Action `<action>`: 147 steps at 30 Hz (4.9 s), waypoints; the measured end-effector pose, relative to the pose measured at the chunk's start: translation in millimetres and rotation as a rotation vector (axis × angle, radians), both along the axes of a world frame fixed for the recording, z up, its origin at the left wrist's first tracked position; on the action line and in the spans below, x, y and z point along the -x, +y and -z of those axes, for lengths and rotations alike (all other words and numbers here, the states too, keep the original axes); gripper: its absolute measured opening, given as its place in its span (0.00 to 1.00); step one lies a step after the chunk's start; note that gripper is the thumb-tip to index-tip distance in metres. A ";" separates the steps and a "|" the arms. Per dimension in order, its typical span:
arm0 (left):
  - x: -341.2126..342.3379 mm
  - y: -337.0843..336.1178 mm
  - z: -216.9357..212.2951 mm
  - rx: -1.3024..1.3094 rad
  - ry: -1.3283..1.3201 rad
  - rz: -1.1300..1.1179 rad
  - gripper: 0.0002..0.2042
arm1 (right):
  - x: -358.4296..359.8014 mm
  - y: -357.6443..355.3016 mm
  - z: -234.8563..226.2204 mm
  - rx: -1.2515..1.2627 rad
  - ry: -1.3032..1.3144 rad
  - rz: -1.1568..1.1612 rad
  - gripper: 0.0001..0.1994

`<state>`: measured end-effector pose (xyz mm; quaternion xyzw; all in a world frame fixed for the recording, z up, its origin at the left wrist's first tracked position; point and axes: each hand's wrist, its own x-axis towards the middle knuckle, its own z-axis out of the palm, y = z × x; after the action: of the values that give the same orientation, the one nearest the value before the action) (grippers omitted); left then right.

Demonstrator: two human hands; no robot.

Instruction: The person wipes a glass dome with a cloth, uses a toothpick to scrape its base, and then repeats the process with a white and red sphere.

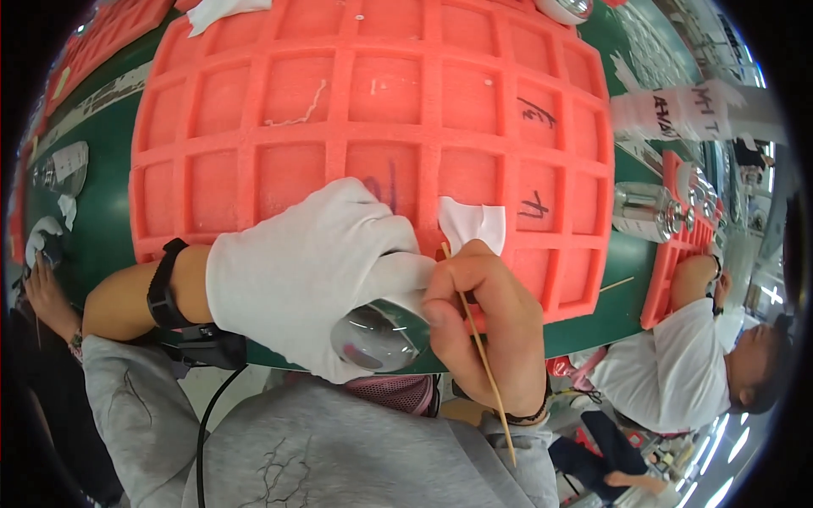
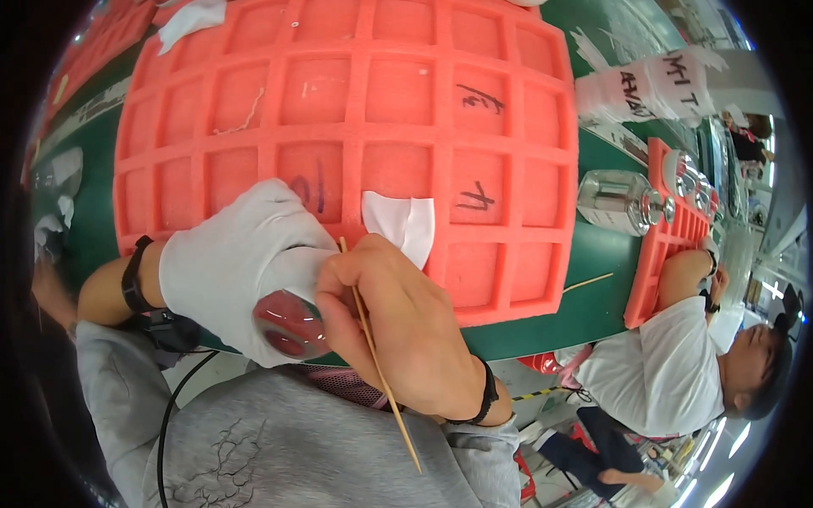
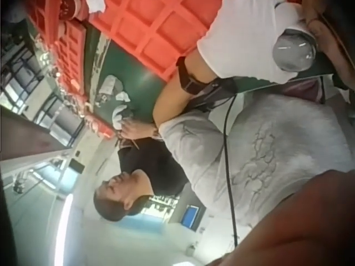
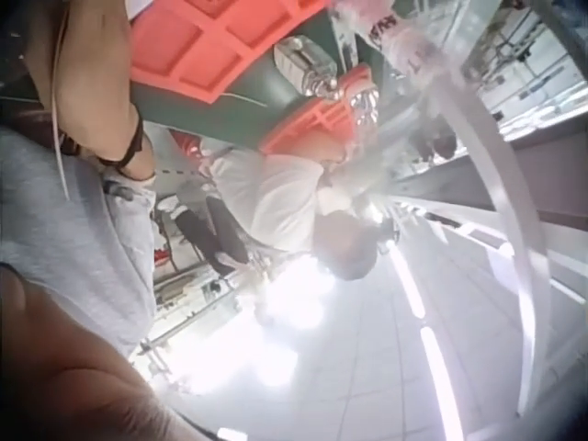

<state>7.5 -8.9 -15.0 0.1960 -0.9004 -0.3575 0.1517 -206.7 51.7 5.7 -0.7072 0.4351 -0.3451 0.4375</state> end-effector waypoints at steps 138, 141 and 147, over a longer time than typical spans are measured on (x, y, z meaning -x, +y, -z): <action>-11.5 18.0 8.6 -0.108 0.131 -0.060 0.21 | -5.7 34.2 6.3 0.270 0.070 0.055 0.07; -15.7 15.1 12.2 -0.031 0.145 -0.006 0.23 | 3.0 32.2 7.7 0.334 0.093 0.060 0.12; -15.4 14.7 14.0 -0.025 0.238 -0.068 0.16 | -10.6 50.1 23.4 0.396 0.193 0.119 0.26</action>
<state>22.9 5.8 -29.0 0.1844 -0.8643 -0.3844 0.2669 -196.1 101.8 -17.7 -0.7821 0.4397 -0.3797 0.2253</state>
